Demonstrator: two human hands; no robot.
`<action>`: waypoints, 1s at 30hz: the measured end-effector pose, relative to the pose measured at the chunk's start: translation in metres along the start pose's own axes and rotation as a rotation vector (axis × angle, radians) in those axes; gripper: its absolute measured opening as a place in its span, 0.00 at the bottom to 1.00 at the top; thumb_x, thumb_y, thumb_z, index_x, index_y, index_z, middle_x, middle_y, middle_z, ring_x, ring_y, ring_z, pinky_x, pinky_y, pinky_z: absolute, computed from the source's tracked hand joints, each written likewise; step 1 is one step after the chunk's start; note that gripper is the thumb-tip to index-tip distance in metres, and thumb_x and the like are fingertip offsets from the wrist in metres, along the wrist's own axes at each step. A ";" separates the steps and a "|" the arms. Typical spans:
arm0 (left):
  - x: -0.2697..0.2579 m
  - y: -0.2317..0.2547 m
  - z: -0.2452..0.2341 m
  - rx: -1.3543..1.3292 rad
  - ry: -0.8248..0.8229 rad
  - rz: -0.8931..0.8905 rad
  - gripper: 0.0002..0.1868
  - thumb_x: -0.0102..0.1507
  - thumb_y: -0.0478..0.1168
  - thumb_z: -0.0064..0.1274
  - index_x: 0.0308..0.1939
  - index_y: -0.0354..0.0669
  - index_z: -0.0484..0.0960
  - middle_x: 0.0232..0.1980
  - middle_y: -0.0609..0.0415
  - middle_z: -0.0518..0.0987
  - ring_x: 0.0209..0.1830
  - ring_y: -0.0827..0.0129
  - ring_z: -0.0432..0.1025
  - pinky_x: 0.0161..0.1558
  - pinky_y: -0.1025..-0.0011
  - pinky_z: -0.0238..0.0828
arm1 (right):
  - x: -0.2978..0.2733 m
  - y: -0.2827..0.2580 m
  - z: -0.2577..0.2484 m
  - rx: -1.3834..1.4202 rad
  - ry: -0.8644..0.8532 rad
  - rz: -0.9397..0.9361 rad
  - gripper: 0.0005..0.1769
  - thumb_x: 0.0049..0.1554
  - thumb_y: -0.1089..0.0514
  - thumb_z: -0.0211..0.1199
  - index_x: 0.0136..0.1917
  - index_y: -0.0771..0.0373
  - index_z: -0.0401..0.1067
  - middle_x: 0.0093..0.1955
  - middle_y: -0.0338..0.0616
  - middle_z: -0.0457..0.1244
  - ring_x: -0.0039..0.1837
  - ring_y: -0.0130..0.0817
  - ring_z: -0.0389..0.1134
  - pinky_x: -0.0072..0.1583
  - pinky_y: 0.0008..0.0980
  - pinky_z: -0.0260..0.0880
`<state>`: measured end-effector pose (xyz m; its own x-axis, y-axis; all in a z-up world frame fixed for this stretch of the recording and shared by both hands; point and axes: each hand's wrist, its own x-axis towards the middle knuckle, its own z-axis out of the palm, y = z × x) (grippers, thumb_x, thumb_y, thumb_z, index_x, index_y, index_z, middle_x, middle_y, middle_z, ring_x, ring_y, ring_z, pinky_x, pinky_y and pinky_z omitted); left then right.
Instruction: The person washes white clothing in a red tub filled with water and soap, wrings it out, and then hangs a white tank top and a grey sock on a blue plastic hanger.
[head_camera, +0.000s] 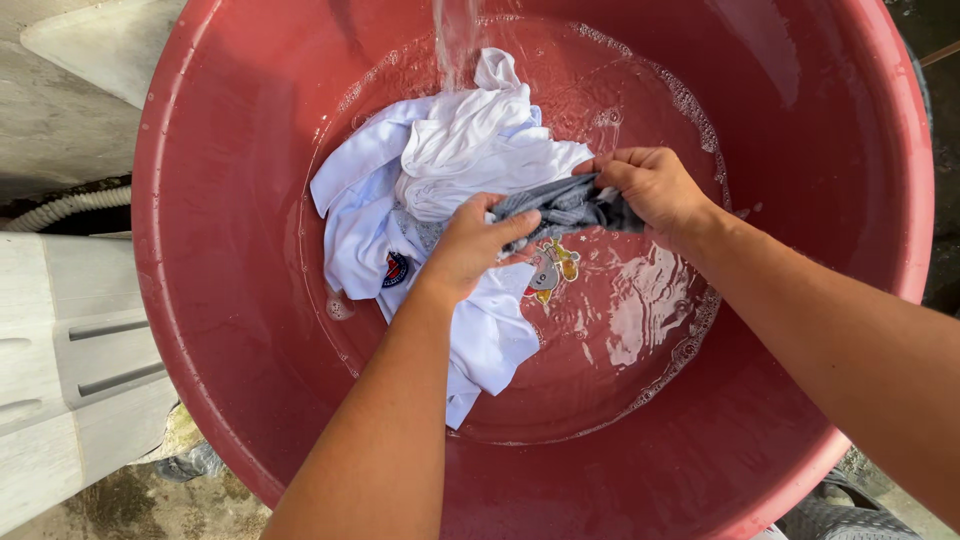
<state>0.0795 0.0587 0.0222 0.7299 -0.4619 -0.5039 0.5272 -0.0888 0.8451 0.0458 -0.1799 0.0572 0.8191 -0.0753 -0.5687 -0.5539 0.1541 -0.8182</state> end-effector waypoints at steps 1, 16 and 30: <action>0.004 0.005 -0.003 -0.033 0.044 -0.005 0.24 0.60 0.42 0.63 0.53 0.32 0.74 0.43 0.49 0.80 0.34 0.68 0.78 0.39 0.64 0.82 | 0.006 -0.003 -0.002 -0.076 0.013 -0.051 0.12 0.62 0.62 0.56 0.53 0.66 0.79 0.40 0.47 0.71 0.33 0.26 0.68 0.35 0.28 0.70; 0.023 0.037 -0.031 -0.209 0.275 0.048 0.14 0.69 0.44 0.50 0.50 0.35 0.75 0.44 0.45 0.81 0.31 0.68 0.77 0.45 0.63 0.80 | 0.062 -0.024 -0.002 -0.079 0.120 -0.287 0.09 0.60 0.69 0.57 0.49 0.66 0.78 0.40 0.41 0.69 0.36 0.20 0.65 0.37 0.23 0.68; 0.046 0.033 0.002 -0.171 0.513 0.023 0.16 0.63 0.37 0.58 0.54 0.39 0.82 0.41 0.58 0.77 0.36 0.75 0.71 0.40 0.73 0.77 | 0.070 -0.035 0.035 -0.090 0.223 -0.274 0.10 0.60 0.55 0.67 0.46 0.64 0.74 0.39 0.36 0.64 0.38 0.20 0.60 0.39 0.24 0.63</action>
<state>0.1292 0.0326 0.0276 0.8385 0.0316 -0.5440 0.5404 0.0807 0.8375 0.1279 -0.1560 0.0488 0.8916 -0.3165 -0.3238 -0.3375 0.0123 -0.9412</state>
